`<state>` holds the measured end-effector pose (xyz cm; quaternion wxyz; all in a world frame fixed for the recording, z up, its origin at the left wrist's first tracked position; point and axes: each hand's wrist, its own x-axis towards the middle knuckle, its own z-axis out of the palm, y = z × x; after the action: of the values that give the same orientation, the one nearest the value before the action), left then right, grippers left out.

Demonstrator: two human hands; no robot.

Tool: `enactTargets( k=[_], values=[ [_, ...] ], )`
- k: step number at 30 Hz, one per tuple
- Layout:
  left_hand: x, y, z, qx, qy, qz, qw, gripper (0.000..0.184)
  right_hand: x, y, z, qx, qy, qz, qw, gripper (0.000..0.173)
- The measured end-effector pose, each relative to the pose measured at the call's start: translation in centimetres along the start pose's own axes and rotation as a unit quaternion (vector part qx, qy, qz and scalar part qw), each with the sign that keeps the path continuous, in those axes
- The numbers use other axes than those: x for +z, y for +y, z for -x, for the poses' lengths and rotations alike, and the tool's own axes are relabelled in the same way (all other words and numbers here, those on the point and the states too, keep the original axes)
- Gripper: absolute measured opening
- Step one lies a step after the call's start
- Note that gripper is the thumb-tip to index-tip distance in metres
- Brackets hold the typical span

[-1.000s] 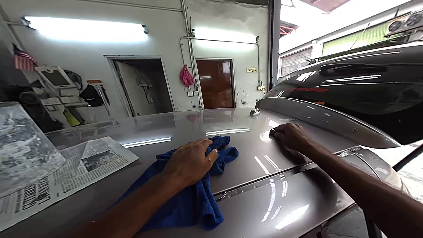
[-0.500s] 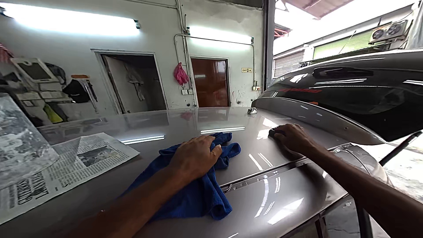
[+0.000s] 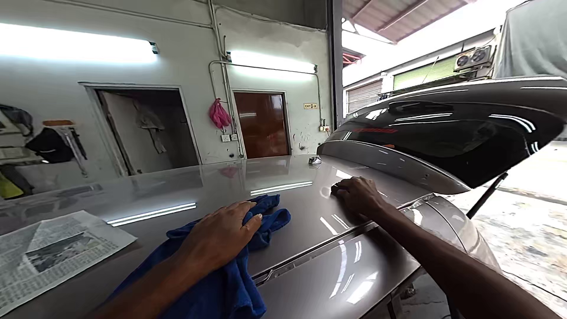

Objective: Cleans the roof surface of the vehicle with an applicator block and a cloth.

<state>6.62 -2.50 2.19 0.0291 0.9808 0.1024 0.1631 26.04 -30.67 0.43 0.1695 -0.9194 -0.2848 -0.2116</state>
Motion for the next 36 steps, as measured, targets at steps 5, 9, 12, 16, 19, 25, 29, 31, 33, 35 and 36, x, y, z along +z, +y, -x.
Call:
enactTargets(
  k=[5,9,12,16,19,25,29,31,33,35,36],
  values=[
    [0.9,-1.4,-0.3,0.022,0.02,0.028,0.999,0.06,0.4,0.1,-0.7,0.019,-0.007,-0.004,1.0,0.025],
    [1.3,-2.1,-0.9,0.017,0.019,0.033,0.999,0.062,-0.1,0.2,0.5,-0.003,-0.016,-0.014,1.0,0.025],
    [1.4,-2.5,-1.0,0.025,0.019,0.043,0.999,0.063,0.4,0.7,-0.6,-0.005,-0.017,-0.021,1.0,0.025],
    [1.5,-3.1,-1.0,0.039,0.046,0.056,0.997,0.065,1.0,1.5,-2.2,-0.014,-0.012,-0.028,0.999,0.024],
    [1.2,-2.8,-0.8,0.043,0.036,0.068,0.996,0.062,0.4,1.8,-1.1,-0.049,-0.024,-0.041,0.998,0.025],
    [-0.1,-2.2,-0.6,0.074,0.001,0.095,0.993,0.052,1.1,3.5,-3.7,-0.072,-0.06,-0.054,0.994,0.029],
    [0.2,-2.2,-0.3,0.082,0.025,0.1,0.991,0.05,0.2,4.3,-2.8,-0.111,-0.08,-0.07,0.988,0.031],
    [0.8,-2.8,-0.4,0.076,0.053,0.091,0.992,0.051,0.1,4.7,-2.5,-0.133,-0.075,-0.072,0.986,0.032],
    [1.4,-3.3,-0.7,0.071,0.069,0.083,0.992,0.052,0.6,5.2,-3.4,-0.141,-0.071,-0.078,0.984,0.032],
    [1.5,-3.5,-0.9,0.065,0.07,0.073,0.993,0.053,0.9,5.4,-4.4,-0.144,-0.075,-0.078,0.984,0.031],
    [1.5,-3.4,-1.0,0.063,0.07,0.071,0.993,0.053,0.8,5.5,-4.4,-0.15,-0.075,-0.079,0.983,0.03]
  ],
)
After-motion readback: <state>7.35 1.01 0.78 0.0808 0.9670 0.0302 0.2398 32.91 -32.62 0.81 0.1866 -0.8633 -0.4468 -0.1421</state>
